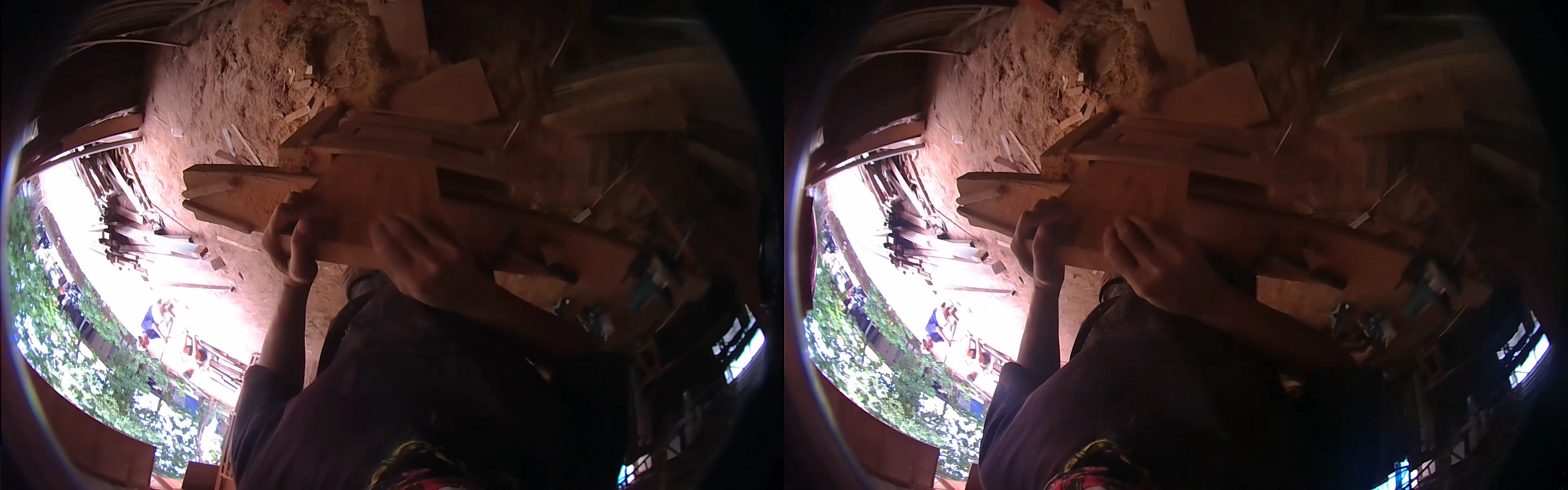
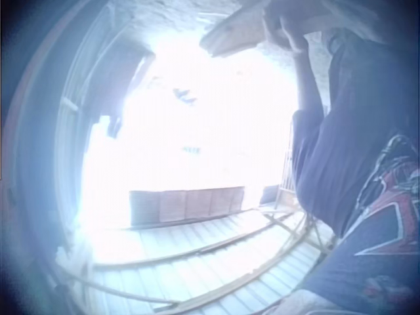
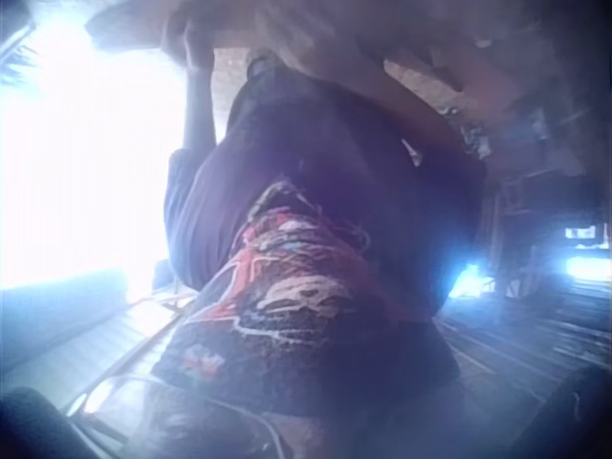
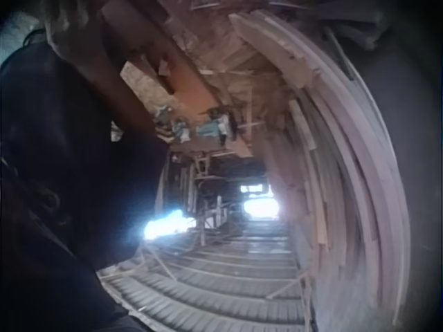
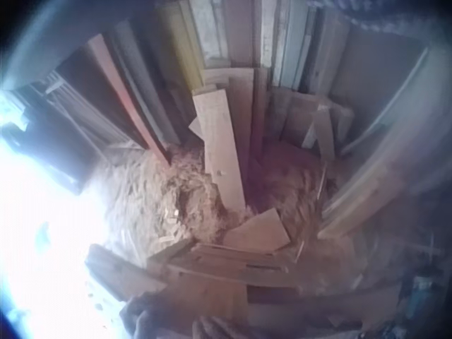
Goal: The person arranges several wooden planks on a workbench, secures them with a hammer and nails, and then uses a circular saw to cut the stacked planks. The person handles the wood and tools directly, making multiple cuts along the length of the planks.
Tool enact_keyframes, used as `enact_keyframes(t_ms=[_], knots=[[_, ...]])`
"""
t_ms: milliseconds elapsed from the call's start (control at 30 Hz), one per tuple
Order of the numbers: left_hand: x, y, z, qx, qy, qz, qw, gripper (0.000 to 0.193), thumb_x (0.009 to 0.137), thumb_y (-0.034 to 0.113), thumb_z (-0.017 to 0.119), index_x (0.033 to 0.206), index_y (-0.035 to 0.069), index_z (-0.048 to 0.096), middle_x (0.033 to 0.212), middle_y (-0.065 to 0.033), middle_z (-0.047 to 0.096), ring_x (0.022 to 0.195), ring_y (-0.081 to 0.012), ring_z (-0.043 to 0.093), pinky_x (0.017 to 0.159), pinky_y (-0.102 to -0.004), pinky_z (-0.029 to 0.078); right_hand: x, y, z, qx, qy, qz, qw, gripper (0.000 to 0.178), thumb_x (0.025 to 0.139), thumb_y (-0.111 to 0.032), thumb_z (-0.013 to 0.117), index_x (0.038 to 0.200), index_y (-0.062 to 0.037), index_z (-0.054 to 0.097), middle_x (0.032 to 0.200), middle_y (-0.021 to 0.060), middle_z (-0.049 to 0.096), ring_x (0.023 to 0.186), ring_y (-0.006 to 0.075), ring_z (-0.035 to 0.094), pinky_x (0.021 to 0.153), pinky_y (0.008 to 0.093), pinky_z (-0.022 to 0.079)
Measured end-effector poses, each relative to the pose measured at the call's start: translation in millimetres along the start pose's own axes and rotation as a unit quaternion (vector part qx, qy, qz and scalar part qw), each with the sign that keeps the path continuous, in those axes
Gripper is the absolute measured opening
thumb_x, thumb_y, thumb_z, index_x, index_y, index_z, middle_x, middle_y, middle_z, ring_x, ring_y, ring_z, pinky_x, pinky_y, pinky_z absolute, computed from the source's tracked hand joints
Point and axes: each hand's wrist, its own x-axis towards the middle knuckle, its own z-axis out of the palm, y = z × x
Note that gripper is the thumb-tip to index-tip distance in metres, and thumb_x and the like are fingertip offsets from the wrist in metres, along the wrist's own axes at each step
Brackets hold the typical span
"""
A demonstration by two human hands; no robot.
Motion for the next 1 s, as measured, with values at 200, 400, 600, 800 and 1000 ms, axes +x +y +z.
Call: enact_keyframes(t_ms=[200, 400, 600, 800, 1000], knots=[[12.5, -32.3, -6.6, 0.014, -0.002, 0.030, 0.999, 0.028, 0.102, 0.020, 0.057, 0.104, -0.006, 0.066, 0.106, -0.0164, 0.071, 0.101, -0.0222, 0.064, 0.094, -0.0362, 0.052, 5.8, 9.9, 24.4, -0.017, -0.014, -0.020, 1.000, 0.040, 0.089, -0.018, 0.067, 0.126, -0.0024, 0.068, 0.123, 0.0114, 0.068, 0.111, 0.0251, 0.070, 0.092, 0.0370, 0.062], [20.9, -56.7, -2.5, 0.036, 0.019, 0.003, 0.999, 0.031, 0.103, 0.022, 0.060, 0.111, -0.006, 0.070, 0.108, -0.0129, 0.072, 0.100, -0.0200, 0.066, 0.093, -0.0333, 0.051, 8.3, 27.9, 49.1, -0.011, -0.033, -0.016, 0.999, 0.044, 0.087, -0.018, 0.070, 0.128, -0.0024, 0.066, 0.121, 0.0110, 0.068, 0.112, 0.0262, 0.069, 0.092, 0.0386, 0.061], [33.5, -96.0, 4.2, 0.055, -0.032, -0.018, 0.998, 0.034, 0.106, 0.028, 0.059, 0.115, -0.003, 0.071, 0.115, -0.0137, 0.073, 0.108, -0.0229, 0.068, 0.097, -0.0357, 0.052, 2.2, 60.0, 88.1, -0.033, -0.029, 0.019, 0.999, 0.043, 0.085, -0.020, 0.073, 0.126, -0.0087, 0.066, 0.117, 0.0052, 0.068, 0.105, 0.0225, 0.070, 0.080, 0.0373, 0.061], [36.5, -110.7, 4.4, 0.073, -0.056, -0.002, 0.996, 0.039, 0.107, 0.034, 0.059, 0.115, -0.002, 0.070, 0.119, -0.0162, 0.072, 0.110, -0.0277, 0.069, 0.098, -0.0371, 0.053, -0.3, 69.0, 95.0, -0.032, -0.015, 0.015, 0.999, 0.043, 0.087, -0.021, 0.074, 0.127, -0.0100, 0.066, 0.119, 0.0043, 0.069, 0.103, 0.0218, 0.071, 0.080, 0.0376, 0.060], [35.5, -115.3, 0.1, 0.065, -0.064, -0.011, 0.996, 0.043, 0.107, 0.039, 0.059, 0.118, -0.002, 0.070, 0.118, -0.0144, 0.073, 0.107, -0.0243, 0.069, 0.095, -0.0366, 0.053, -6.5, 67.4, 93.2, -0.022, -0.029, 0.020, 0.999, 0.045, 0.087, -0.025, 0.075, 0.128, -0.0092, 0.067, 0.122, 0.0063, 0.069, 0.105, 0.0253, 0.070, 0.085, 0.0411, 0.059]])
